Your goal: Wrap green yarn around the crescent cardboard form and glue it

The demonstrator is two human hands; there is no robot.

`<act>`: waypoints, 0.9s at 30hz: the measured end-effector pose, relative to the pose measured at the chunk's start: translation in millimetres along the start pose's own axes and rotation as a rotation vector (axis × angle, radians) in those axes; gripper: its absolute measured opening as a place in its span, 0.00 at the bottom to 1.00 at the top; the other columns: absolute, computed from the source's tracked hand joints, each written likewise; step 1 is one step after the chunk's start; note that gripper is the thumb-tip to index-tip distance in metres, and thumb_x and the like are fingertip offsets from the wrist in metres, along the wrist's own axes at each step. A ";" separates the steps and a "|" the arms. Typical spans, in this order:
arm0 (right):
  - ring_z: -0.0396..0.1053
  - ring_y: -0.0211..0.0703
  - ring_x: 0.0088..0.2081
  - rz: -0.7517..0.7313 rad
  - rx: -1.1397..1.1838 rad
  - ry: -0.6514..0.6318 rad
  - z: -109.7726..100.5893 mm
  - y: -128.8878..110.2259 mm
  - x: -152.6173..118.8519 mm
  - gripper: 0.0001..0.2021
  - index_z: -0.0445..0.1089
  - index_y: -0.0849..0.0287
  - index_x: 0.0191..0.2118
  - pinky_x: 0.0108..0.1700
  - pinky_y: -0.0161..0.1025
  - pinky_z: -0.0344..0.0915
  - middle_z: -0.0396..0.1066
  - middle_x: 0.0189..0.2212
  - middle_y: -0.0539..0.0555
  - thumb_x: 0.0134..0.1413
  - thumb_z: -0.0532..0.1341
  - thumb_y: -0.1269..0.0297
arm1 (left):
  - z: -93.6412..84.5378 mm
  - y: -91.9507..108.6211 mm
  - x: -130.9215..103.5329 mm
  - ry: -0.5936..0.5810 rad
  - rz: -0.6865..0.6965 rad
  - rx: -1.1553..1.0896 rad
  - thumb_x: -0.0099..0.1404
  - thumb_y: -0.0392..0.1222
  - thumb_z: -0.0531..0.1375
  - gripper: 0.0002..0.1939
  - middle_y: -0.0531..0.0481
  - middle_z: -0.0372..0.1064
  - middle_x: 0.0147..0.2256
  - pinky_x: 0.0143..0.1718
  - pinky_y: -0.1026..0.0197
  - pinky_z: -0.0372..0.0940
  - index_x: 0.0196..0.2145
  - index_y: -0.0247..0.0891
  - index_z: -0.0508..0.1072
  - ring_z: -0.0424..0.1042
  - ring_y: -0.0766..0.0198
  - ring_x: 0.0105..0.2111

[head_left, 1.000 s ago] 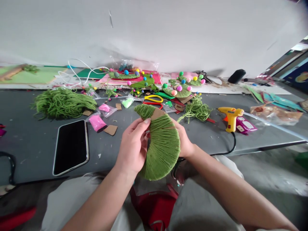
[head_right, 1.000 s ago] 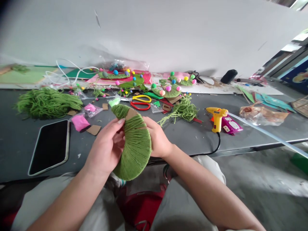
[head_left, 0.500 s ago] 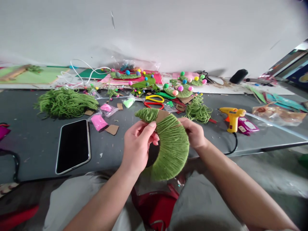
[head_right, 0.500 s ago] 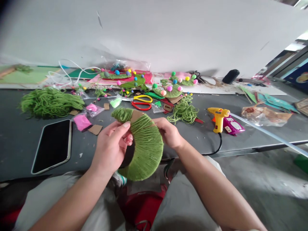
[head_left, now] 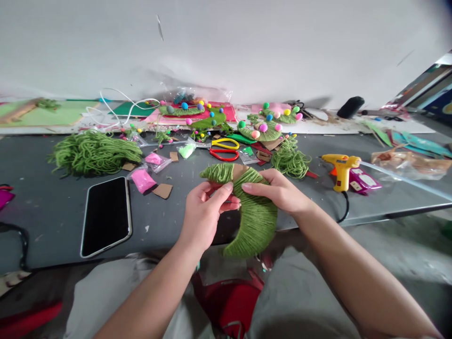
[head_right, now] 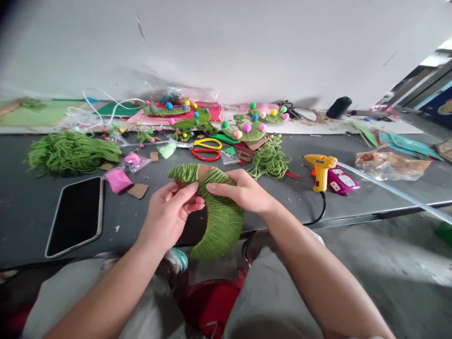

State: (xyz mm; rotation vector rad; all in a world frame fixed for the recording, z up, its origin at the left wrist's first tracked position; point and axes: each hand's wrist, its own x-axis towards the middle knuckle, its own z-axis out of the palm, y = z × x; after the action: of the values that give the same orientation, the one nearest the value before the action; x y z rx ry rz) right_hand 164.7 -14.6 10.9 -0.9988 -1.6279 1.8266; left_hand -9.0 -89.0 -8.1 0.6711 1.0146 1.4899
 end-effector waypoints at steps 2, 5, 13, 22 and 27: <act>0.74 0.40 0.27 0.001 0.005 0.010 -1.0 -1.8 -0.3 0.13 0.78 0.63 0.33 0.29 0.34 0.69 0.77 0.28 0.53 0.52 0.71 0.57 | -1.4 2.8 0.1 -0.030 -0.034 0.000 0.57 0.42 0.70 0.11 0.53 0.70 0.30 0.28 0.66 0.71 0.33 0.34 0.74 0.73 0.69 0.27; 0.74 0.40 0.27 -0.002 0.010 0.018 -3.1 -5.2 -1.5 0.13 0.78 0.63 0.32 0.29 0.35 0.70 0.78 0.28 0.53 0.52 0.71 0.56 | -7.3 8.2 3.0 -0.002 -0.038 0.000 0.58 0.43 0.68 0.12 0.54 0.69 0.33 0.23 0.67 0.65 0.37 0.38 0.72 0.71 0.68 0.28; 0.72 0.39 0.25 0.009 -0.138 0.012 -5.8 -10.1 -5.6 0.14 0.77 0.63 0.31 0.26 0.34 0.68 0.76 0.26 0.52 0.52 0.70 0.54 | -22.5 20.5 15.4 0.077 0.292 0.637 0.60 0.56 0.67 0.21 0.48 0.74 0.40 0.32 0.64 0.61 0.44 0.39 0.76 0.68 0.64 0.31; 0.64 0.35 0.25 -0.039 -0.373 -0.089 -1.0 -7.8 -3.7 0.17 0.74 0.63 0.30 0.26 0.32 0.63 0.70 0.24 0.49 0.56 0.66 0.51 | -22.1 30.1 16.4 -0.029 0.212 0.752 0.62 0.59 0.64 0.20 0.55 0.59 0.21 0.24 0.63 0.51 0.26 0.39 0.74 0.59 0.66 0.23; 0.66 0.36 0.25 -0.036 -0.372 -0.097 -2.4 -7.2 -3.8 0.17 0.75 0.63 0.33 0.27 0.32 0.64 0.72 0.26 0.49 0.57 0.66 0.51 | -26.6 31.0 15.9 -0.091 0.212 0.780 0.62 0.59 0.65 0.18 0.55 0.60 0.21 0.24 0.63 0.52 0.30 0.40 0.76 0.59 0.66 0.23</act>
State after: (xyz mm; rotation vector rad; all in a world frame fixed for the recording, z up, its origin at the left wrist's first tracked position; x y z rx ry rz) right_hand 168.1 -14.9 18.7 -1.0362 -2.0820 1.6027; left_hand -49.5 -78.5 4.6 1.4177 1.4968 1.1948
